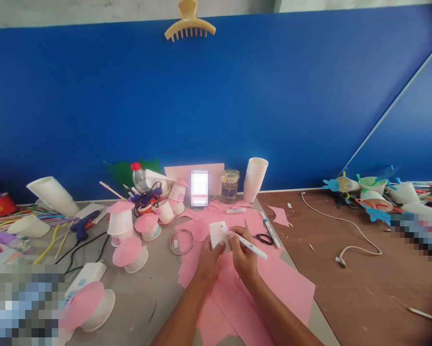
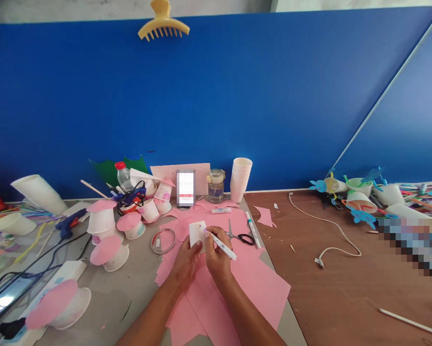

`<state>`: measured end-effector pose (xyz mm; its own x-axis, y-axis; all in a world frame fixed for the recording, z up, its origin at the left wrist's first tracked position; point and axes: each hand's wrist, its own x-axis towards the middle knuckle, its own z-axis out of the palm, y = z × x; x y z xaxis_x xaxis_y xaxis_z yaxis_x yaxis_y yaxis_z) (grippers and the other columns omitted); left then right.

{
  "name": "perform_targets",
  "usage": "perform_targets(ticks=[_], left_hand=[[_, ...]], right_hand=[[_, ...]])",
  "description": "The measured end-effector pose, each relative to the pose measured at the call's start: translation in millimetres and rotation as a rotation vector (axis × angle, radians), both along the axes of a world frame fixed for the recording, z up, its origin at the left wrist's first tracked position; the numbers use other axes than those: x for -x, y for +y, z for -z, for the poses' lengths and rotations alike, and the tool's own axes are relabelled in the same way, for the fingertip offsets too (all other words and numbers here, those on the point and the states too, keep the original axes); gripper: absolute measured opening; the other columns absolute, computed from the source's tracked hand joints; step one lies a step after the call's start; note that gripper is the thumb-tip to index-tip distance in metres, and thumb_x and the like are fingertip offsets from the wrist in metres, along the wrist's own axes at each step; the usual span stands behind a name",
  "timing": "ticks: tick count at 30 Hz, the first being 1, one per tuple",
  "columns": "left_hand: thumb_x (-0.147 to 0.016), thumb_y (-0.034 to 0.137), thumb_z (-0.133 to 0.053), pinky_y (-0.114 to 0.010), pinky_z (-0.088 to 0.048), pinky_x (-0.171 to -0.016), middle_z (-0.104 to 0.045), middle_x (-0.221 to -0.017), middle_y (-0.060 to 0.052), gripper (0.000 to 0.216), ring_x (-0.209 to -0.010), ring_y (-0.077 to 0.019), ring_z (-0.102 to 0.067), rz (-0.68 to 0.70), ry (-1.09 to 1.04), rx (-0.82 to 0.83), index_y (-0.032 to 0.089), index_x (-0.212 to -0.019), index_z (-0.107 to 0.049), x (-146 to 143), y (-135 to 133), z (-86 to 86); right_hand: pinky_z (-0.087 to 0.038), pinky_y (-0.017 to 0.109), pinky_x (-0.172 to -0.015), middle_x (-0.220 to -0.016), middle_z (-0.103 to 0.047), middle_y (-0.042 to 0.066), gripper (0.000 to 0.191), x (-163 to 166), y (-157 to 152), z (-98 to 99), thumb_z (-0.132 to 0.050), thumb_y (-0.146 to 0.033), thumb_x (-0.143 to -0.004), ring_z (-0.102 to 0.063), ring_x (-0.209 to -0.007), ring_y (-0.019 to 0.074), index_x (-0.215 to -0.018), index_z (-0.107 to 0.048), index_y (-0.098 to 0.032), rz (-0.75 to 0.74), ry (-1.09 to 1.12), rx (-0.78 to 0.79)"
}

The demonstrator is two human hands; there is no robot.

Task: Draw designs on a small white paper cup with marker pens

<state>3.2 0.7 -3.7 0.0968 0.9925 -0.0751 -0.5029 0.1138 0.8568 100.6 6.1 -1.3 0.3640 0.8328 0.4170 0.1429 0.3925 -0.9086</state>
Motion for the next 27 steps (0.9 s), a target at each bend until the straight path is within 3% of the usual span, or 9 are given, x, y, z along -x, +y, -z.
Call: perform_targets(ticks=[7,12,19,27], left_hand=[[-0.074,0.033,-0.072,-0.039,-0.042,-0.093,-0.068,-0.108,-0.011,0.037,-0.104,-0.0265,-0.060,-0.007,-0.012,0.025,0.016,-0.106,-0.065,-0.9,1.0,-1.0],[-0.075,0.032,-0.071,-0.040,-0.042,-0.093,-0.071,-0.102,-0.011,0.042,-0.100,-0.0268,-0.063,-0.003,-0.004,-0.002,0.016,-0.113,-0.063,-1.4,2.2,1.5],[-0.078,0.030,-0.068,-0.038,-0.043,-0.095,-0.067,-0.114,-0.009,0.038,-0.110,-0.0250,-0.058,0.001,-0.079,-0.009,0.020,-0.114,-0.062,-0.5,2.9,2.8],[-0.082,0.034,-0.063,-0.039,-0.040,-0.100,-0.067,-0.113,-0.010,0.036,-0.115,-0.0264,-0.056,0.020,-0.063,-0.030,0.019,-0.114,-0.063,0.7,-0.2,-0.3]], right_hand=[[-0.043,0.027,-0.058,-0.076,-0.060,0.002,0.019,1.4,-0.6,-2.0,-0.053,-0.037,-0.087,-0.054,-0.068,0.0160,-0.086,-0.061,-0.020,-0.039,0.101,0.032],[-0.043,0.027,-0.056,-0.072,-0.056,-0.002,0.031,2.9,1.8,-11.2,-0.046,-0.045,-0.091,-0.048,-0.058,0.0127,-0.109,-0.055,-0.021,0.004,0.295,0.055],[-0.047,0.032,-0.071,-0.084,-0.060,0.003,0.036,2.9,3.1,-5.1,-0.044,-0.046,-0.093,-0.056,-0.079,0.0171,-0.114,-0.055,-0.019,0.006,0.230,0.058],[-0.048,0.033,-0.072,-0.082,-0.060,0.002,0.031,6.1,-0.5,-8.7,-0.044,-0.042,-0.094,-0.057,-0.077,0.0169,-0.110,-0.056,-0.019,-0.009,0.177,0.019]])
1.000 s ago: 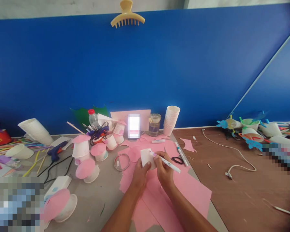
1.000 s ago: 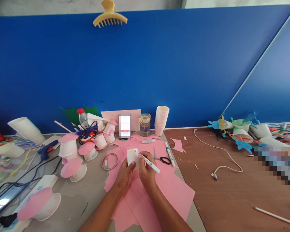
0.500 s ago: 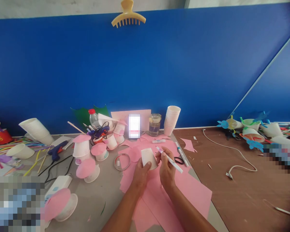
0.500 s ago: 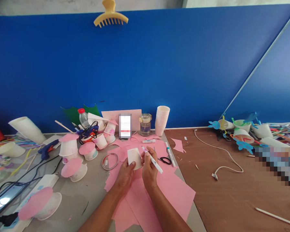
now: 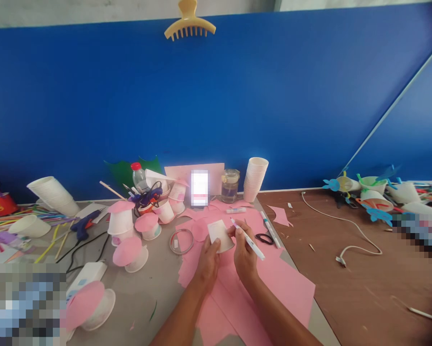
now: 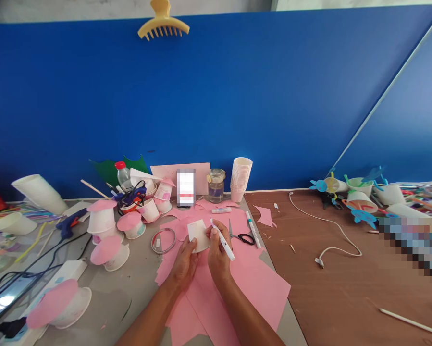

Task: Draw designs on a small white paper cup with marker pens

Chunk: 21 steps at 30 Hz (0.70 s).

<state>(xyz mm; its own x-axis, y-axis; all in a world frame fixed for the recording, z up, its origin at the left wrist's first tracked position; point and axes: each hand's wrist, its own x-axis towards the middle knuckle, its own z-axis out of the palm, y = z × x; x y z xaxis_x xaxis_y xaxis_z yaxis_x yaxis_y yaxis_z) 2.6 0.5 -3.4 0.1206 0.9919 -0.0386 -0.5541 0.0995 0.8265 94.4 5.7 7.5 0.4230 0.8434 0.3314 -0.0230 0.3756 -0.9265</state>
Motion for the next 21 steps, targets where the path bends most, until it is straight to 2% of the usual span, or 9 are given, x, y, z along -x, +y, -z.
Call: perform_targets(ticks=[5,11,16,21], left_hand=[[-0.080,0.042,-0.066,-0.041,-0.042,-0.097,-0.066,-0.116,-0.012,0.041,-0.113,-0.0289,-0.057,0.010,0.066,-0.078,0.018,-0.114,-0.063,-2.7,0.9,-2.3],[-0.077,0.038,-0.070,-0.041,-0.043,-0.096,-0.068,-0.112,-0.013,0.042,-0.109,-0.0300,-0.059,0.067,0.057,-0.077,0.016,-0.112,-0.064,-1.2,-0.9,-9.1],[-0.073,0.036,-0.073,-0.041,-0.043,-0.095,-0.069,-0.110,-0.012,0.039,-0.108,-0.0288,-0.060,-0.019,0.033,0.032,0.018,-0.107,-0.065,-2.2,-0.3,-7.5],[-0.078,0.031,-0.068,-0.039,-0.043,-0.095,-0.068,-0.110,-0.009,0.029,-0.108,-0.0254,-0.060,-0.057,-0.020,0.033,0.020,-0.104,-0.064,-2.2,1.1,-3.7]], right_hand=[[-0.048,0.032,-0.070,-0.080,-0.061,0.003,0.026,1.1,-3.0,-2.2,-0.044,-0.039,-0.094,-0.058,-0.075,0.0168,-0.104,-0.059,-0.020,-0.007,-0.068,-0.064],[-0.048,0.032,-0.067,-0.078,-0.061,0.002,0.026,1.2,-3.9,-3.0,-0.044,-0.037,-0.093,-0.057,-0.073,0.0166,-0.105,-0.060,-0.020,0.000,-0.098,-0.079],[-0.048,0.032,-0.070,-0.082,-0.062,0.003,0.026,1.5,-4.4,-2.6,-0.045,-0.037,-0.093,-0.058,-0.076,0.0172,-0.105,-0.060,-0.020,-0.022,-0.096,-0.063],[-0.049,0.032,-0.068,-0.080,-0.062,0.003,0.026,2.3,-5.2,-2.6,-0.047,-0.038,-0.092,-0.059,-0.073,0.0170,-0.105,-0.061,-0.019,-0.025,-0.085,-0.088]])
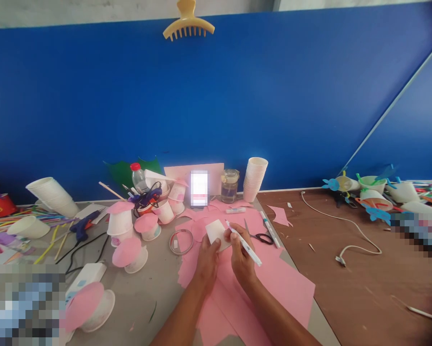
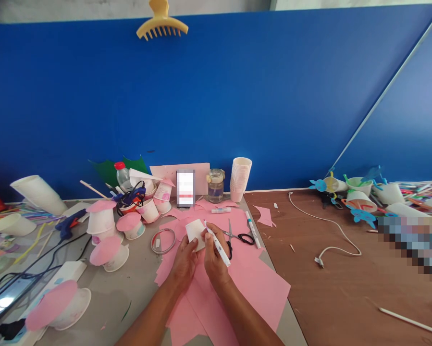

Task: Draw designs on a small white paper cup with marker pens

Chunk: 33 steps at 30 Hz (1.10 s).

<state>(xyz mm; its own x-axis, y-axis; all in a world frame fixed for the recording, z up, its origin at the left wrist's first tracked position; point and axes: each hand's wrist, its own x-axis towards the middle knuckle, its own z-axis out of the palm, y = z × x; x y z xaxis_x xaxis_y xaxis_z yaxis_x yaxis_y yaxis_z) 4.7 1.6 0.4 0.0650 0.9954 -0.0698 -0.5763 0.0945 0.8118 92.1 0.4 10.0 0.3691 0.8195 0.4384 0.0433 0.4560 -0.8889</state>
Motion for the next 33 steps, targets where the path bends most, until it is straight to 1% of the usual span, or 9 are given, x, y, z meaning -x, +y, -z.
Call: perform_targets(ticks=[4,8,12,17,21,24,26,30,33], left_hand=[[-0.080,0.035,-0.066,-0.040,-0.042,-0.097,-0.069,-0.108,-0.008,0.027,-0.107,-0.0251,-0.061,0.027,0.011,0.008,0.020,-0.102,-0.063,1.1,-2.7,-4.1],[-0.082,0.038,-0.065,-0.039,-0.043,-0.094,-0.068,-0.107,-0.010,0.029,-0.107,-0.0262,-0.060,0.056,0.054,-0.067,0.018,-0.104,-0.063,-0.2,-5.4,-11.8],[-0.080,0.039,-0.066,-0.040,-0.044,-0.092,-0.069,-0.102,-0.011,0.032,-0.103,-0.0278,-0.062,0.075,0.071,-0.087,0.017,-0.103,-0.065,-2.1,-5.3,-17.2],[-0.076,0.038,-0.071,-0.040,-0.044,-0.093,-0.070,-0.101,-0.011,0.033,-0.100,-0.0279,-0.063,0.074,0.058,-0.041,0.017,-0.100,-0.067,-2.9,-5.7,-22.4],[-0.077,0.036,-0.070,-0.039,-0.044,-0.093,-0.069,-0.099,-0.010,0.028,-0.101,-0.0266,-0.062,0.071,0.057,-0.028,0.017,-0.097,-0.066,-2.7,-6.3,-23.6],[-0.078,0.036,-0.069,-0.038,-0.044,-0.093,-0.070,-0.096,-0.009,0.023,-0.100,-0.0261,-0.063,0.072,0.048,-0.035,0.017,-0.092,-0.066,-2.0,-6.1,-21.7],[-0.078,0.036,-0.069,-0.039,-0.044,-0.093,-0.070,-0.097,-0.009,0.024,-0.101,-0.0264,-0.063,0.071,0.044,-0.045,0.017,-0.093,-0.065,-1.2,-5.5,-18.4],[-0.077,0.039,-0.069,-0.041,-0.042,-0.096,-0.069,-0.099,-0.010,0.032,-0.105,-0.0270,-0.061,0.036,0.009,-0.026,0.017,-0.099,-0.065,0.4,-2.5,-5.8],[-0.080,0.044,-0.063,-0.041,-0.042,-0.098,-0.070,-0.097,-0.010,0.034,-0.107,-0.0271,-0.060,0.018,-0.060,0.031,0.015,-0.098,-0.066,1.0,0.7,3.4]], right_hand=[[-0.050,0.031,-0.069,-0.081,-0.063,0.003,0.024,0.8,-2.2,-1.6,-0.047,-0.035,-0.093,-0.060,-0.074,0.0169,-0.104,-0.061,-0.020,-0.014,-0.024,-0.042],[-0.051,0.031,-0.068,-0.079,-0.064,0.002,0.023,0.6,-4.2,-3.0,-0.047,-0.033,-0.093,-0.062,-0.072,0.0172,-0.105,-0.062,-0.021,-0.047,-0.059,-0.069],[-0.052,0.032,-0.068,-0.081,-0.068,0.004,0.024,-0.4,-4.5,-3.2,-0.048,-0.037,-0.092,-0.063,-0.073,0.0186,-0.102,-0.064,-0.021,-0.033,-0.057,-0.056],[-0.052,0.033,-0.067,-0.080,-0.068,0.004,0.027,-1.1,-4.3,-3.7,-0.047,-0.038,-0.092,-0.064,-0.072,0.0192,-0.102,-0.064,-0.020,-0.057,-0.039,-0.039],[-0.052,0.033,-0.066,-0.078,-0.068,0.004,0.025,-1.2,-3.9,-2.8,-0.048,-0.037,-0.091,-0.064,-0.072,0.0192,-0.101,-0.065,-0.021,-0.069,-0.017,-0.036],[-0.051,0.032,-0.067,-0.080,-0.067,0.004,0.025,-2.2,-3.4,-0.3,-0.049,-0.038,-0.091,-0.062,-0.072,0.0187,-0.100,-0.065,-0.021,-0.078,-0.011,-0.020],[-0.050,0.032,-0.067,-0.078,-0.066,0.003,0.026,-3.1,-2.9,1.8,-0.048,-0.038,-0.092,-0.061,-0.071,0.0180,-0.099,-0.066,-0.021,-0.085,-0.012,-0.013],[-0.049,0.030,-0.064,-0.073,-0.063,0.001,0.025,-3.6,-1.8,4.0,-0.049,-0.037,-0.092,-0.059,-0.067,0.0166,-0.096,-0.066,-0.021,-0.094,-0.005,-0.001],[-0.048,0.030,-0.061,-0.080,-0.064,0.003,0.026,-2.4,-0.7,3.0,-0.049,-0.039,-0.091,-0.057,-0.065,0.0156,-0.095,-0.065,-0.020,-0.097,0.042,0.019]])
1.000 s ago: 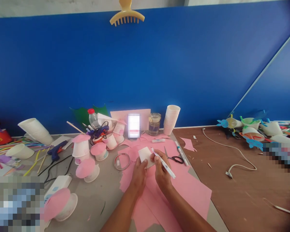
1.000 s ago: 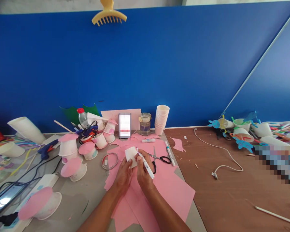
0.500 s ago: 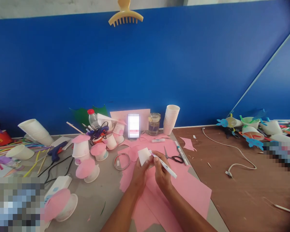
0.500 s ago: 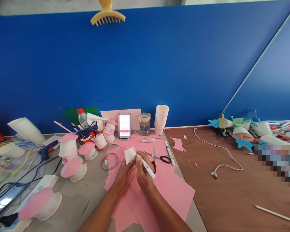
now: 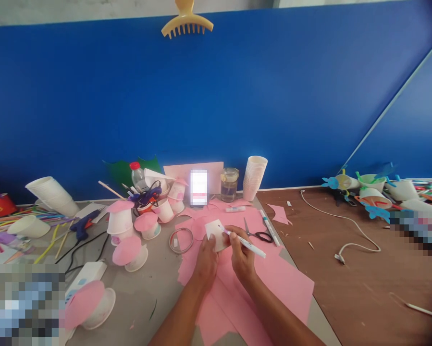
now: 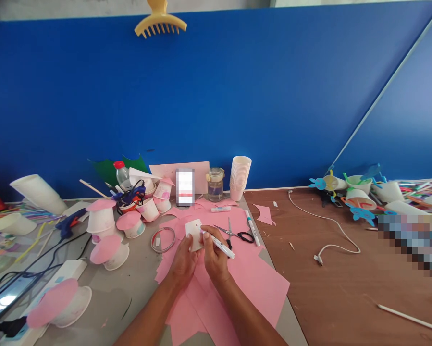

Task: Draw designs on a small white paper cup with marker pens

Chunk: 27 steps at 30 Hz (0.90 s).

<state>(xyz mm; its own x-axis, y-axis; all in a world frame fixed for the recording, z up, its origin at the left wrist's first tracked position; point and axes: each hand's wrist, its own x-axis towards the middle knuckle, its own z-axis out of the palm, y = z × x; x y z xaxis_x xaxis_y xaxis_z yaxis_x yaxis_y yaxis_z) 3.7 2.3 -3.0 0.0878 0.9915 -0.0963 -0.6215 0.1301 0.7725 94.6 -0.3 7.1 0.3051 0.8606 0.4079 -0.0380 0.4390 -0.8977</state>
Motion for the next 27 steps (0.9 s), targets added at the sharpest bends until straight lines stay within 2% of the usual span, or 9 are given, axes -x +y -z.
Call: perform_targets(ticks=[4,8,12,16,22,27], left_hand=[[-0.083,0.042,-0.055,-0.040,-0.040,-0.102,-0.071,-0.099,-0.010,0.034,-0.111,-0.0275,-0.059,0.071,-0.110,0.054,0.013,-0.097,-0.068,-0.5,2.6,2.7],[-0.081,0.031,-0.056,-0.042,-0.039,-0.105,-0.071,-0.106,-0.009,0.031,-0.115,-0.0267,-0.058,0.045,-0.173,0.059,0.014,-0.106,-0.066,-1.5,3.7,0.1],[-0.079,0.032,-0.059,-0.042,-0.041,-0.103,-0.071,-0.104,-0.009,0.029,-0.114,-0.0269,-0.059,0.024,-0.174,0.109,0.015,-0.101,-0.067,-1.3,4.7,0.0],[-0.080,0.033,-0.060,-0.042,-0.044,-0.101,-0.072,-0.102,-0.010,0.029,-0.112,-0.0264,-0.061,0.009,-0.193,0.144,0.015,-0.101,-0.068,0.1,4.6,-0.3],[-0.080,0.034,-0.062,-0.040,-0.044,-0.099,-0.072,-0.105,-0.009,0.030,-0.112,-0.0254,-0.061,-0.004,-0.199,0.137,0.016,-0.103,-0.066,2.2,5.7,1.6],[-0.079,0.036,-0.065,-0.040,-0.044,-0.098,-0.072,-0.101,-0.008,0.027,-0.110,-0.0259,-0.061,0.002,-0.182,0.127,0.016,-0.097,-0.066,2.8,6.2,3.1]], right_hand=[[-0.047,0.030,-0.062,-0.078,-0.061,0.002,0.025,1.1,2.3,-1.4,-0.051,-0.040,-0.089,-0.057,-0.067,0.0160,-0.100,-0.060,-0.020,0.028,0.124,0.076],[-0.047,0.031,-0.065,-0.071,-0.058,-0.001,0.019,-0.9,6.5,-1.1,-0.053,-0.036,-0.086,-0.058,-0.070,0.0170,-0.096,-0.056,-0.021,0.007,0.247,0.137],[-0.046,0.029,-0.062,-0.073,-0.059,0.000,0.013,-4.4,9.5,-4.9,-0.060,-0.029,-0.078,-0.058,-0.071,0.0170,-0.088,-0.059,-0.021,-0.032,0.306,0.152],[-0.046,0.028,-0.060,-0.073,-0.060,0.001,0.016,-5.5,9.0,-10.3,-0.062,-0.025,-0.072,-0.055,-0.068,0.0161,-0.086,-0.064,-0.020,-0.048,0.297,0.158],[-0.044,0.028,-0.059,-0.064,-0.056,-0.002,0.016,-4.0,11.0,-6.9,-0.066,-0.030,-0.074,-0.051,-0.062,0.0145,-0.086,-0.065,-0.019,-0.073,0.310,0.161],[-0.039,0.026,-0.053,-0.058,-0.050,-0.004,0.022,-3.0,13.1,-3.8,-0.065,-0.040,-0.079,-0.043,-0.053,0.0108,-0.077,-0.061,-0.018,-0.071,0.347,0.124]])
